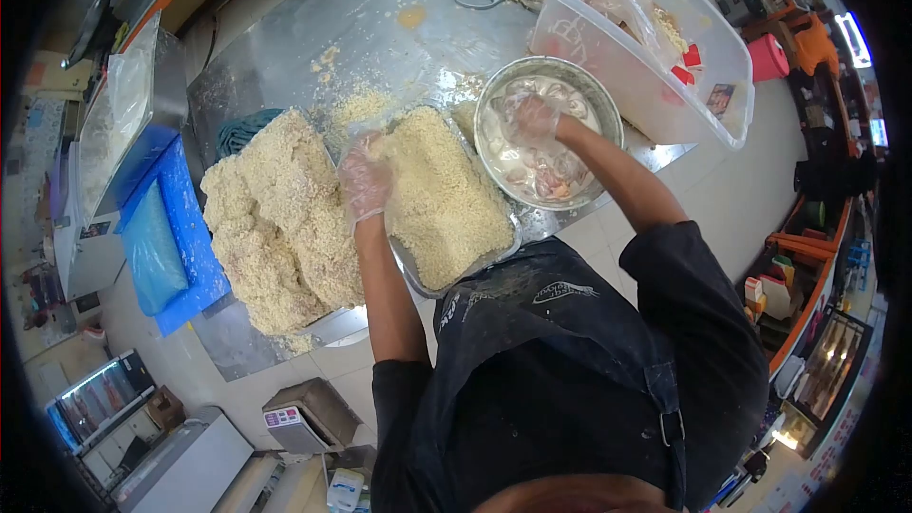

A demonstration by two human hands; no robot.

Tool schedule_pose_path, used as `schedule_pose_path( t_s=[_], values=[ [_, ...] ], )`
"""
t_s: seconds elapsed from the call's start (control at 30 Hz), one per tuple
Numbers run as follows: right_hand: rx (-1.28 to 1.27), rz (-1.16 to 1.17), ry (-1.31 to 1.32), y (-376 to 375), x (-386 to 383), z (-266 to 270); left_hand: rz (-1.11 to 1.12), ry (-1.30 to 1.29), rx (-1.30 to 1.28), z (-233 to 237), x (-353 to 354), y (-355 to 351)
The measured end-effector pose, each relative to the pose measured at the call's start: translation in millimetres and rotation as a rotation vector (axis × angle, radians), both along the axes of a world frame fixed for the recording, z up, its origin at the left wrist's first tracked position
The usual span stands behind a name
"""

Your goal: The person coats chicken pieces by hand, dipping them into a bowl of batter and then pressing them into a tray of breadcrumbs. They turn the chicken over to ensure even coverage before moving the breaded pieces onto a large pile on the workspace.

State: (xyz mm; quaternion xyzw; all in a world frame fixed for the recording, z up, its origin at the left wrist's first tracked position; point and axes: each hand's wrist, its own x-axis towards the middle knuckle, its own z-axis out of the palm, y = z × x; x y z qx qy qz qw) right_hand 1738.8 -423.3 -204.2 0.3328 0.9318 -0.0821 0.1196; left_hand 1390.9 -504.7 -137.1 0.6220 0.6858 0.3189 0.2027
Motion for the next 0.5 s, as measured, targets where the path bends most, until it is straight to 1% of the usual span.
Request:
schedule_pose_path(
  t_s=[0.07, 0.13, 0.17, 0.23, 0.27, 0.33, 0.4, 0.43, 0.47, 0.5],
  values=[
    [-0.169, -0.111, 0.293, -0.9, 14.6, 8.9, -0.042, -0.006, -0.002, 1.1, -1.0, -0.7],
    [-0.256, -0.335, 0.752, -27.1, 15.0, 67.6, -0.068, -0.006, -0.046, -9.3, -5.8, -7.1],
    [-0.304, -0.455, 0.981, -34.1, 16.4, 90.8, -0.049, -0.025, -0.145, -5.2, -7.5, -9.8],
    [-0.39, -0.6, 0.958, -40.6, 27.8, 120.9, -0.038, -0.064, -0.352, 11.4, -4.0, -13.9],
    [-0.422, -0.683, 0.945, -46.5, 37.8, 127.9, -0.061, -0.005, -0.349, 16.1, 3.5, -16.4],
    [-0.377, -0.77, 0.685, -53.3, 71.3, 107.8, -0.114, 0.111, -0.337, 23.0, 22.4, -24.4],
    [-0.412, -0.808, 0.782, -59.0, 94.2, 91.6, -0.374, 0.378, -0.282, 26.5, 38.5, -26.7],
    [-0.469, -0.799, 1.013, -61.8, 98.9, 86.9, -0.429, 0.472, -0.299, 29.4, 46.1, -33.3],
    [-0.485, -0.789, 1.063, -61.7, 106.6, 84.8, -0.486, 0.565, -0.31, 33.5, 54.1, -40.2],
    [-0.502, -0.777, 1.113, -62.1, 103.1, 99.0, -0.478, 0.623, -0.365, 44.2, 65.9, -50.8]
  ],
)
